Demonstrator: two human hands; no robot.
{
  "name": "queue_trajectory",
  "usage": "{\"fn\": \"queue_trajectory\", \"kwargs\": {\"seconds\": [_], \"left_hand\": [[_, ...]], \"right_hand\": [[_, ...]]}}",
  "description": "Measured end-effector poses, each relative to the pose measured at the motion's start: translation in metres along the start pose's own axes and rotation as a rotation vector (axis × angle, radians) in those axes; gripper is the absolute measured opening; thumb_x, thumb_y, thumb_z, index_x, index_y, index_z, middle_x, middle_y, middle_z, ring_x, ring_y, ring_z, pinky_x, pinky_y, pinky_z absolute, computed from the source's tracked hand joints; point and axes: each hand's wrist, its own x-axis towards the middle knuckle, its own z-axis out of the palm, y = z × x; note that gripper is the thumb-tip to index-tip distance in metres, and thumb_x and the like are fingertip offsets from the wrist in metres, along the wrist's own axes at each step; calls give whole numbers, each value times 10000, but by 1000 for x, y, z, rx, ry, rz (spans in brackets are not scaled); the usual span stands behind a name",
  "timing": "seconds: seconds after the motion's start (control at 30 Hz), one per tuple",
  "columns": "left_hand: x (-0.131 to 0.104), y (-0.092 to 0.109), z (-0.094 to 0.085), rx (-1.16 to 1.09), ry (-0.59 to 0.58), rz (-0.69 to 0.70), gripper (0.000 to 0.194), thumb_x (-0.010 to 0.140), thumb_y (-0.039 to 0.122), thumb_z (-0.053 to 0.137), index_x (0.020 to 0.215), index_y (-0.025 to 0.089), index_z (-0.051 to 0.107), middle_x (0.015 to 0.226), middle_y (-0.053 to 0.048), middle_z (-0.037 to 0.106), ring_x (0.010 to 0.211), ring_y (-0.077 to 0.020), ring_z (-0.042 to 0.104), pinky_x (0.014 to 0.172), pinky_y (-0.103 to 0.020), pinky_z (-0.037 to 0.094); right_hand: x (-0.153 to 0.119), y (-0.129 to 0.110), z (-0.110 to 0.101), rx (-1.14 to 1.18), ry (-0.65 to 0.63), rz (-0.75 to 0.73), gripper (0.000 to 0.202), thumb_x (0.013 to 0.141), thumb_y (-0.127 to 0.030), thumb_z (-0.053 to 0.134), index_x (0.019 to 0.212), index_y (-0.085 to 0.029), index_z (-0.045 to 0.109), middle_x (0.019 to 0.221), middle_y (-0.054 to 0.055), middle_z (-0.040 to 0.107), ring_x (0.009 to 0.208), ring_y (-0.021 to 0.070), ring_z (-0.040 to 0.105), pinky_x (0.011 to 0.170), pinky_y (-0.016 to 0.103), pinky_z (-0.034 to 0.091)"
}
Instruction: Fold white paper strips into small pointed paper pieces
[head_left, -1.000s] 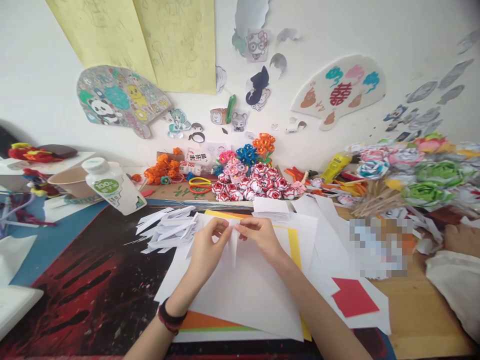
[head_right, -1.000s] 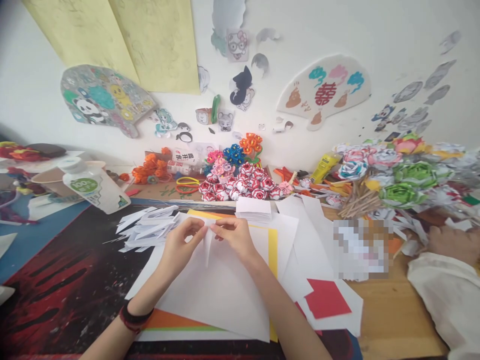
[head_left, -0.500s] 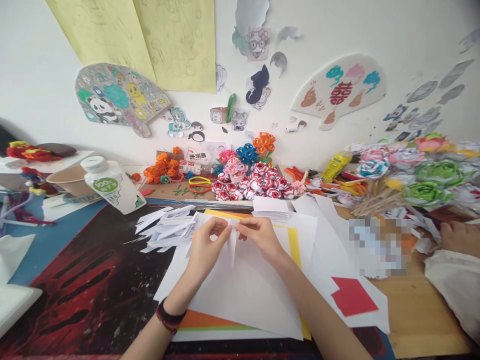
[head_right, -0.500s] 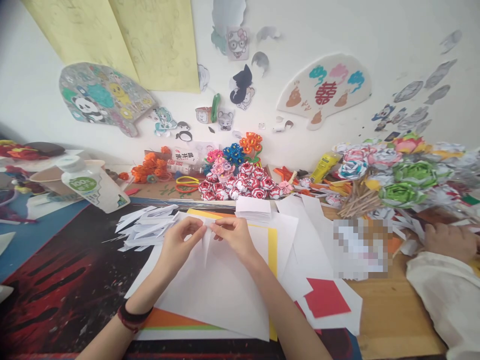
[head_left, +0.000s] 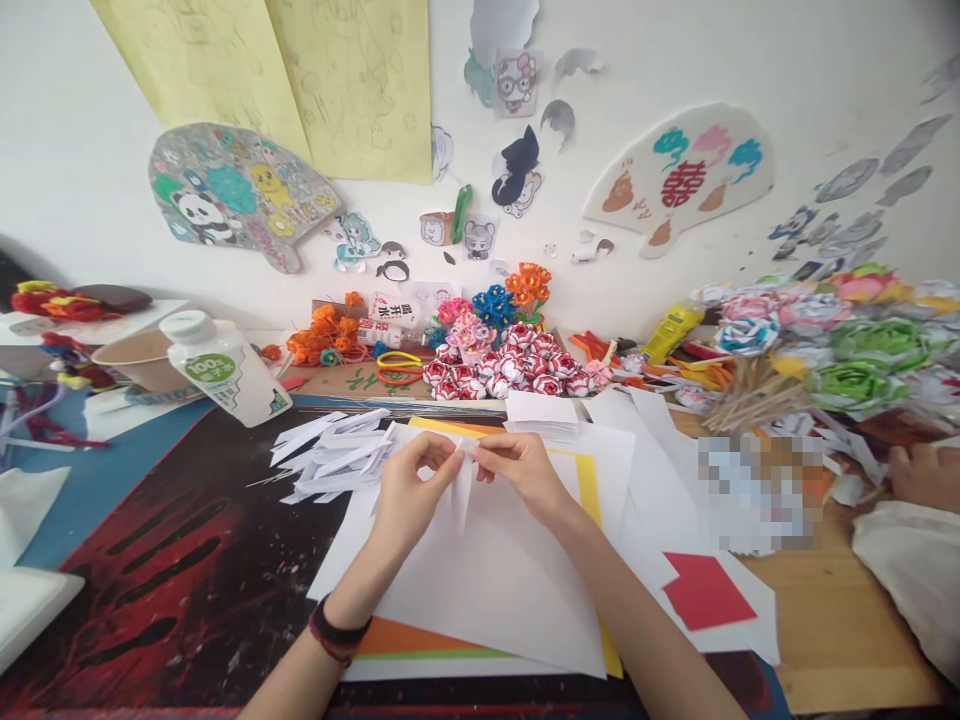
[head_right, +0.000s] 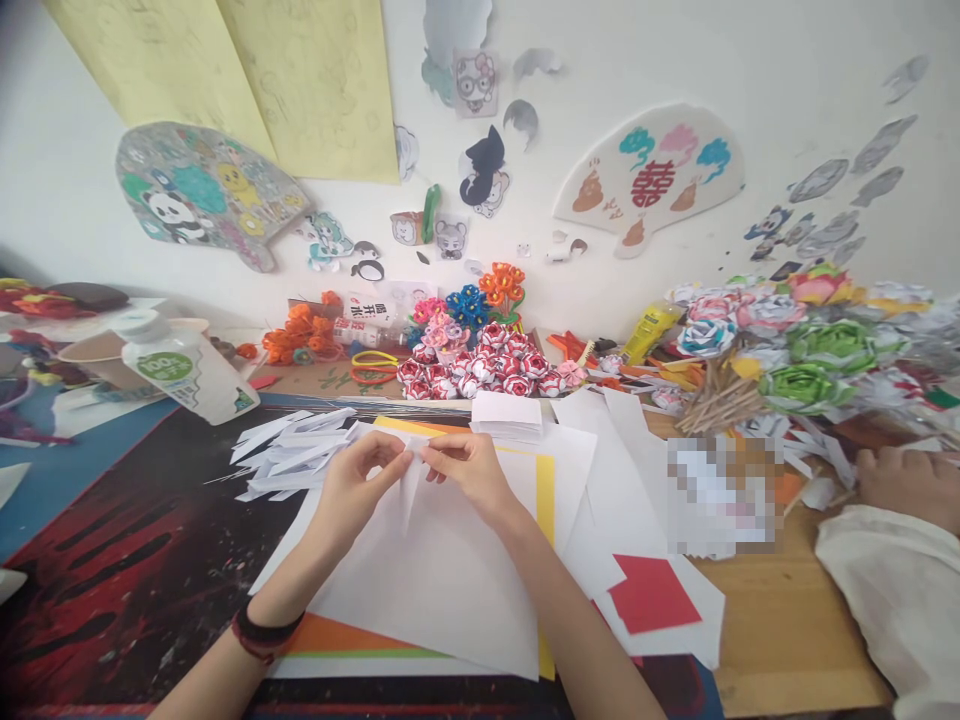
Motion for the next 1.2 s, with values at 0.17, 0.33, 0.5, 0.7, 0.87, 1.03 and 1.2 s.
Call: {"fn": "queue_trajectory", "kwargs": {"seconds": [0.17,0.33,0.5,0.7,0.87,1.03,1.2], "left_hand": [[0,-1,-1,13,-2,6,152,809,312,625,781,164,604,728,-8,611,669,-130,547,671,-251,450],[1,1,-2,15,-10,-3,165,805,327,627,784,165,607,733,-12,622,669,-133,555,670,-251,457],[3,2,-4,16,-37,-27,175,817,342,611,821,169,629,786,-29,661,719,-151,599,701,-261,470],[2,3,-4,-6,-7,-11,179,841,333,586,833,163,643,806,-38,673,749,-158,608,712,-259,467],[0,3,-3,-7,19,21,164,836,310,591,800,156,634,778,-37,661,739,-156,596,710,-258,466],[-3,6,-3,94,68,81,168,854,307,568,780,166,622,717,-12,627,688,-139,558,676,-246,439],[-4,8,-1,137,103,96,194,869,332,548,782,174,618,726,-8,628,693,-141,557,675,-244,426]], "right_hand": [[-1,-2,0,0,-9,-1,219,753,-360,713,737,-143,736,607,14,626,564,117,563,560,243,446],[-2,-1,1,1,7,-8,224,736,-373,725,762,-151,742,612,14,633,563,123,565,565,253,452],[-2,-1,2,18,38,-3,226,713,-375,744,750,-153,735,605,14,632,564,129,569,568,261,460],[-3,-2,3,11,-19,-18,232,723,-382,733,735,-151,727,631,14,624,575,125,568,574,256,467],[-3,-1,4,12,-27,-25,228,703,-379,748,735,-153,733,647,11,625,573,126,568,572,259,469],[-4,-2,6,6,-43,-25,200,716,-353,742,751,-156,738,660,13,634,580,123,570,580,257,474],[-5,-2,6,29,-16,-17,192,687,-338,766,751,-161,733,658,12,643,576,127,585,584,262,489]]}}
